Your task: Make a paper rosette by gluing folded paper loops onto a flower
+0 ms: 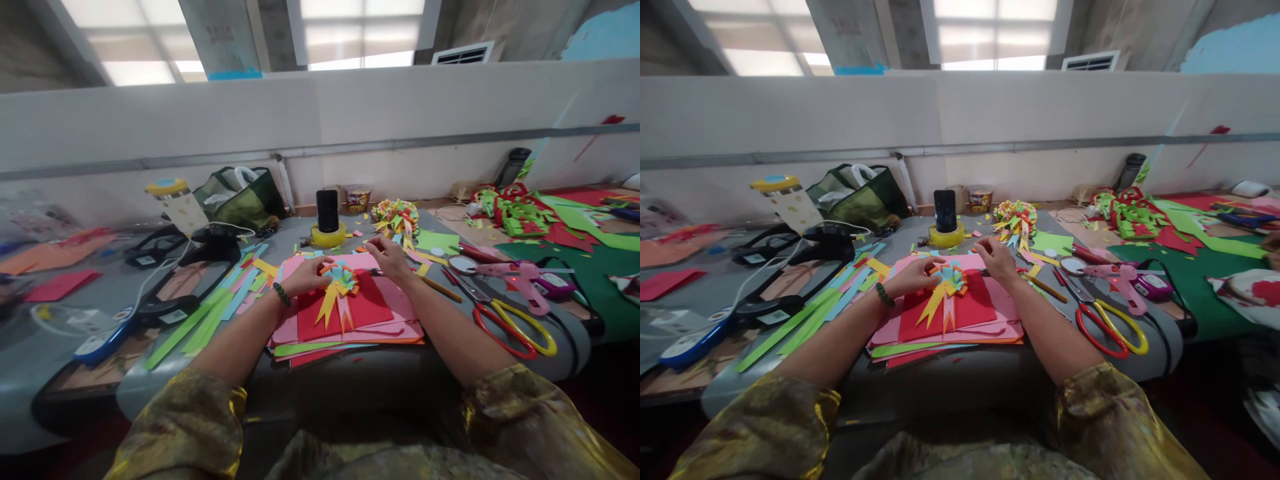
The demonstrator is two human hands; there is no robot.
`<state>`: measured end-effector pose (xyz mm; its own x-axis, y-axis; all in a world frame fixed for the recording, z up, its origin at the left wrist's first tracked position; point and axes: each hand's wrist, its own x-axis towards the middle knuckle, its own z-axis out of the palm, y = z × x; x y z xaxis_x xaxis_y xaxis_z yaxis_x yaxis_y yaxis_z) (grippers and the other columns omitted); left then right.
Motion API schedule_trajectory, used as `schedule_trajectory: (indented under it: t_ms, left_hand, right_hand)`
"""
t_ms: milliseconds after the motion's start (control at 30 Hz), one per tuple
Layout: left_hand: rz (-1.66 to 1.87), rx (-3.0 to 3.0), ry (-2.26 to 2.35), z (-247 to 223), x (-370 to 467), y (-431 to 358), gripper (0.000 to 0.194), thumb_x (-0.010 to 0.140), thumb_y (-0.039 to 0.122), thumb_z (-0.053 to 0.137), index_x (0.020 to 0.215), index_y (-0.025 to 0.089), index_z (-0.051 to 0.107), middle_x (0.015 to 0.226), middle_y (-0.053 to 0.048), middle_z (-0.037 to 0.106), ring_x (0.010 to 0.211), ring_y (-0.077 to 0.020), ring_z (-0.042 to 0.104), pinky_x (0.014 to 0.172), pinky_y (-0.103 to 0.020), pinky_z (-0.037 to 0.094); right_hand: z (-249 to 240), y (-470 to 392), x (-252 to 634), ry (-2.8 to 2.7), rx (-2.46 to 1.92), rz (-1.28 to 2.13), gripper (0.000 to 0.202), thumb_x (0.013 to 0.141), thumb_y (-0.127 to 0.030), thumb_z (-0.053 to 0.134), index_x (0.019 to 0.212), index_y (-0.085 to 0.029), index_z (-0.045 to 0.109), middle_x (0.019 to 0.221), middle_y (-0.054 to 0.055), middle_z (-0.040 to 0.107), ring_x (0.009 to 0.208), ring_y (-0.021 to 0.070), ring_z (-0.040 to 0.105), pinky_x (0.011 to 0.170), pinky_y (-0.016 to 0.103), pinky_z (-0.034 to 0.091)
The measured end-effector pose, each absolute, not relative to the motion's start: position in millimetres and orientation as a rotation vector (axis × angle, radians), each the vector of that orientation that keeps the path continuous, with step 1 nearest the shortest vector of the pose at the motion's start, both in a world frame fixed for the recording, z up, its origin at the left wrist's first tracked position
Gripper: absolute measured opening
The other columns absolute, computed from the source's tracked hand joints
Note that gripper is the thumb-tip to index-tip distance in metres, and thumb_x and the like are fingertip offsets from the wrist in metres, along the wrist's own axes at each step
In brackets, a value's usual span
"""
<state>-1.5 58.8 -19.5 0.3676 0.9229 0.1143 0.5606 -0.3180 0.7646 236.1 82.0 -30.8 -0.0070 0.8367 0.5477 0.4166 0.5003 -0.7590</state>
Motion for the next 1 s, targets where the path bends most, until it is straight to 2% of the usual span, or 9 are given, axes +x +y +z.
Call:
schedule_trajectory:
  t_ms: [200,367,467,600,867,1000]
  left_hand:
    - [0.876,2.078,1.353,-23.0,-7.2,65.8,0.035,0.071,0.035,0.069,0.103,0.018,0.071,0.088,-0.005,0.074,0.082,-0.0212,0.069,0.078,-0.033,0.057]
    - [1.09,2.085,1.474,-20.8,-19.8,77.1,0.028,0.079,0.034,0.063,0.1,0.017,0.071,0.099,-0.009,0.076,0.09,-0.0221,0.069,0.088,-0.037,0.056]
    - [1.199,2.047,1.586,-18.9,-33.5,87.0,0.025,0.08,0.031,0.06,0.096,0.016,0.071,0.096,-0.01,0.077,0.088,-0.0228,0.07,0.087,-0.037,0.056]
    - [1.266,1.979,1.722,-18.5,-52.6,97.8,0.021,0.077,0.031,0.06,0.088,0.016,0.071,0.09,-0.01,0.077,0.084,-0.0246,0.07,0.082,-0.037,0.057]
    - [1.256,1.851,1.839,-24.4,-73.2,108.7,0.021,0.071,0.026,0.058,0.084,0.019,0.073,0.08,-0.005,0.078,0.079,-0.0225,0.07,0.074,-0.031,0.056]
    - [1.209,1.782,1.85,-22.5,-81.7,109.5,0.014,0.07,0.025,0.059,0.07,0.02,0.072,0.066,-0.003,0.074,0.068,-0.0208,0.068,0.063,-0.028,0.052]
  right_hand:
    - [-30.6,83.4,237.4,-1.54,-1.066,0.439,0.038,0.076,-0.056,0.066,0.065,-0.024,0.048,0.056,-0.005,0.046,0.054,0.0127,0.04,0.054,0.028,0.036]
    - [-22.5,85.5,251.6,-1.393,-1.045,0.342,0.047,0.086,-0.062,0.052,0.061,-0.025,0.041,0.055,-0.005,0.042,0.056,0.0132,0.039,0.057,0.028,0.037]
    - [-19.5,88.2,258.7,-1.294,-1.038,0.296,0.05,0.091,-0.066,0.045,0.062,-0.026,0.038,0.052,-0.006,0.039,0.051,0.0131,0.038,0.055,0.029,0.036]
    - [-20.8,91.0,258.7,-1.188,-1.026,0.271,0.048,0.091,-0.071,0.041,0.071,-0.027,0.038,0.051,-0.009,0.037,0.045,0.0126,0.033,0.048,0.029,0.031]
    - [-23.3,91.2,255.1,-1.115,-1.002,0.289,0.049,0.082,-0.074,0.052,0.076,-0.027,0.04,0.049,-0.01,0.039,0.042,0.0109,0.033,0.043,0.027,0.027]
    - [-22.6,90.7,255.8,-1.116,-1.008,0.323,0.046,0.08,-0.069,0.057,0.075,-0.026,0.044,0.049,-0.009,0.041,0.041,0.0102,0.034,0.042,0.026,0.025]
